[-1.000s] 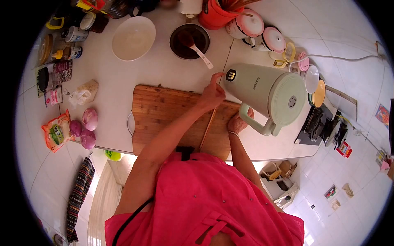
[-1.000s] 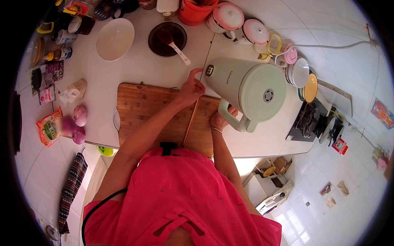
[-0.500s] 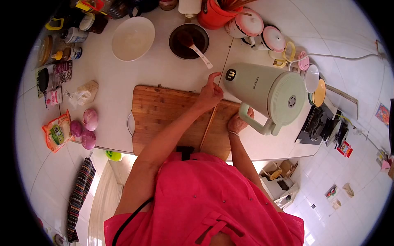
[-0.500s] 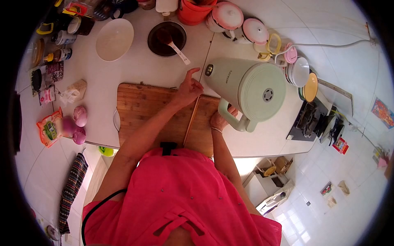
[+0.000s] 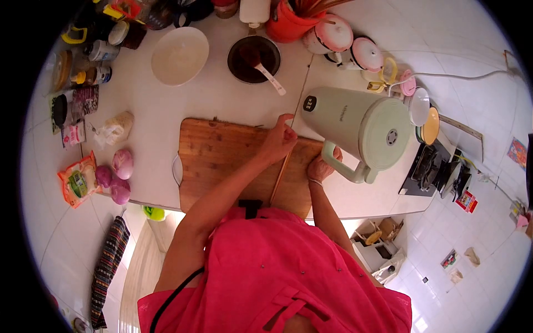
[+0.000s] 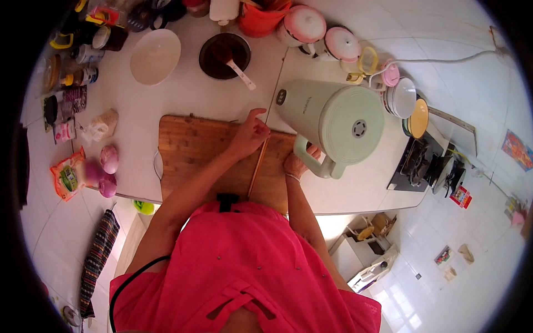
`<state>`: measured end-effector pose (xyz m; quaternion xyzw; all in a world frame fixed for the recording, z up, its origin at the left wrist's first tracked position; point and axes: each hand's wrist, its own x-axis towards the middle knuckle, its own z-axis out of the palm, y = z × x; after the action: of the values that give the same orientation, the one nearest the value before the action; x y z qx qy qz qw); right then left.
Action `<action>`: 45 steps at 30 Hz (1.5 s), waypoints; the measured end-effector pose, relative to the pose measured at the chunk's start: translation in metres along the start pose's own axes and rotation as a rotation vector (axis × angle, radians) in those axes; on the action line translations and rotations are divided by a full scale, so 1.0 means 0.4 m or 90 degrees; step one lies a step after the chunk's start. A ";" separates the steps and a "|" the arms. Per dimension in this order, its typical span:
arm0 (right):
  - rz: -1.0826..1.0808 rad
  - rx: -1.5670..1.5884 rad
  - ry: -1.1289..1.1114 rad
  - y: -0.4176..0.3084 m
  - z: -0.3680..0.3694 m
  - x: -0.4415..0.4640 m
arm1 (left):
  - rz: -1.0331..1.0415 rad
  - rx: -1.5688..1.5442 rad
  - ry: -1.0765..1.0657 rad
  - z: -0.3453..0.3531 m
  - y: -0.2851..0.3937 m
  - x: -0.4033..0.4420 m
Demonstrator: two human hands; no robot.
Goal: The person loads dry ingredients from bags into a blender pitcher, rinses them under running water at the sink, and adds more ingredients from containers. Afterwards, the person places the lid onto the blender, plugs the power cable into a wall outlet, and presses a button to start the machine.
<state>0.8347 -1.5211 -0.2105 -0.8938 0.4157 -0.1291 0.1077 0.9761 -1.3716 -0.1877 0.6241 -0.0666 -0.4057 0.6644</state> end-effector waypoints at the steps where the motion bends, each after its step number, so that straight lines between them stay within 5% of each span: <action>1: 0.014 0.010 0.000 0.005 0.002 -0.002 | 0.012 0.006 -0.005 -0.005 0.005 0.001; 20: -0.084 0.176 0.010 -0.049 -0.074 0.011 | 0.164 0.085 0.006 -0.040 0.274 0.085; 24: 0.065 0.213 -0.066 -0.098 -0.113 0.036 | 0.151 0.094 0.035 -0.046 0.231 0.017; 29: 0.065 0.153 -0.097 -0.039 -0.071 0.018 | 0.118 0.168 0.078 -0.088 0.177 -0.115; 32: -0.005 0.044 0.034 0.019 -0.003 -0.011 | 0.101 0.185 0.099 -0.116 0.080 -0.189; 38: 0.012 0.089 0.040 0.039 -0.008 -0.006 | 0.079 0.245 0.138 -0.151 0.041 -0.352; 42: -0.092 0.151 -0.145 0.094 -0.063 0.016 | 0.057 0.281 0.138 -0.166 0.000 -0.452; 45: -0.167 0.181 -0.089 0.083 -0.097 -0.043 | 0.023 0.294 0.130 -0.184 -0.029 -0.504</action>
<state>0.7881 -1.5321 -0.1863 -0.9229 0.2646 -0.1371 0.2437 0.8811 -1.1879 -0.1293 0.7957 -0.1014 -0.3025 0.5149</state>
